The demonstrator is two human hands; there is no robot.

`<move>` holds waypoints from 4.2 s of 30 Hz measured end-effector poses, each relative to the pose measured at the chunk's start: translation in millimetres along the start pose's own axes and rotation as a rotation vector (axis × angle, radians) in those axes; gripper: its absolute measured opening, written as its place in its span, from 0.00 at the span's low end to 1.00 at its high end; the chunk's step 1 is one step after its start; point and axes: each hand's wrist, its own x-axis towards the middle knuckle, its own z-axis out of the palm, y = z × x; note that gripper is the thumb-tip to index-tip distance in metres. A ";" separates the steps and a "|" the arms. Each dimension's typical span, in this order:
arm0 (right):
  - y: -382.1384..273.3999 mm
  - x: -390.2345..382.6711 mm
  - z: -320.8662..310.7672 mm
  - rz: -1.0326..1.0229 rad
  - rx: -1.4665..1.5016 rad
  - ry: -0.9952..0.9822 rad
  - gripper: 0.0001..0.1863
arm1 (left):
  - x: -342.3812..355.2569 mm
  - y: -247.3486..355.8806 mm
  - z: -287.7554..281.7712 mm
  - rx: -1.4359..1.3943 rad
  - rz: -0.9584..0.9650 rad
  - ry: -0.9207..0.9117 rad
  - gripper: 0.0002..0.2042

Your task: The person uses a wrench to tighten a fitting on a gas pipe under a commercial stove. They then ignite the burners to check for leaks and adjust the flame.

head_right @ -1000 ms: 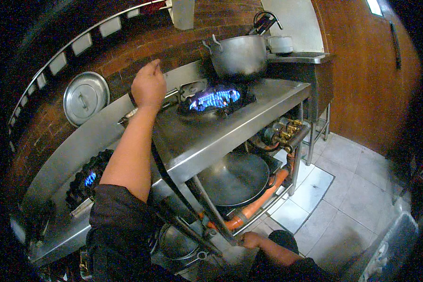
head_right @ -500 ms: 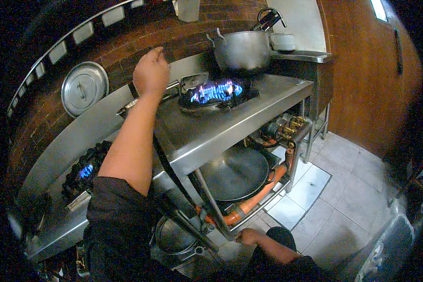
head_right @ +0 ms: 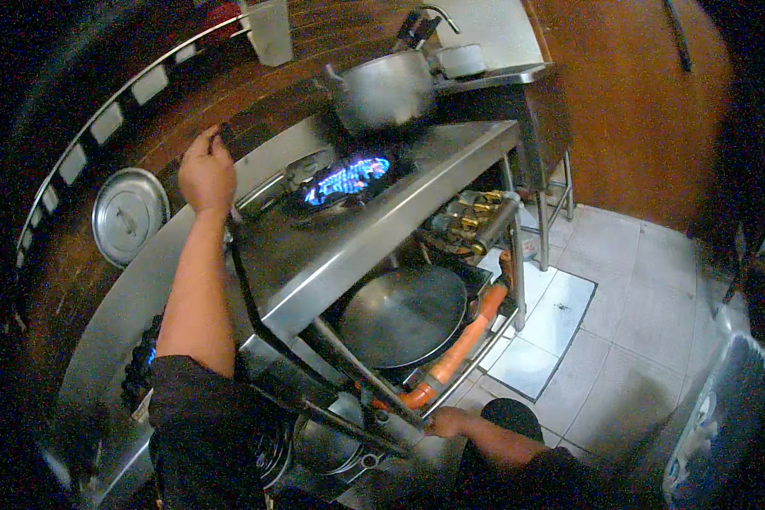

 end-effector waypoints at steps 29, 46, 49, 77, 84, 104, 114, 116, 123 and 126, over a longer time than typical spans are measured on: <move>13.5 -5.5 2.2 0.024 -0.014 -0.055 0.25 | -0.7 -0.5 -23.1 -0.012 -0.081 -0.049 0.10; 0.5 -20.4 -4.3 0.036 0.007 0.134 0.18 | -3.4 4.3 -26.9 -0.085 -0.116 -0.120 0.11; -25.8 -52.3 -55.0 -0.011 0.275 0.399 0.10 | -4.6 5.1 -18.9 -0.080 -0.091 -0.104 0.12; -167.9 -108.6 -437.8 0.375 -1.160 0.011 0.12 | -20.3 18.7 -15.0 -0.226 -0.137 -0.179 0.12; -184.2 -112.1 -418.9 0.339 -1.038 0.281 0.10 | -23.1 11.4 -10.6 -0.219 -0.132 -0.139 0.12; -119.2 -112.3 -460.5 0.470 -1.143 0.351 0.09 | -20.0 22.0 -11.8 -0.238 -0.163 -0.119 0.12; -157.4 -108.8 -456.2 0.419 -1.135 -0.026 0.13 | -17.6 22.5 -17.3 -0.225 -0.155 -0.132 0.12; -149.4 -102.8 -460.1 0.455 -1.184 -0.071 0.13 | -17.1 19.4 -14.9 -0.249 -0.151 -0.116 0.12; -140.5 -92.0 -453.5 0.547 -1.248 -0.038 0.11 | -16.9 20.0 -13.5 -0.246 -0.122 -0.102 0.13; -138.1 -90.0 -448.7 0.531 -1.241 0.136 0.09 | -14.4 19.6 -20.6 -0.237 -0.116 -0.097 0.13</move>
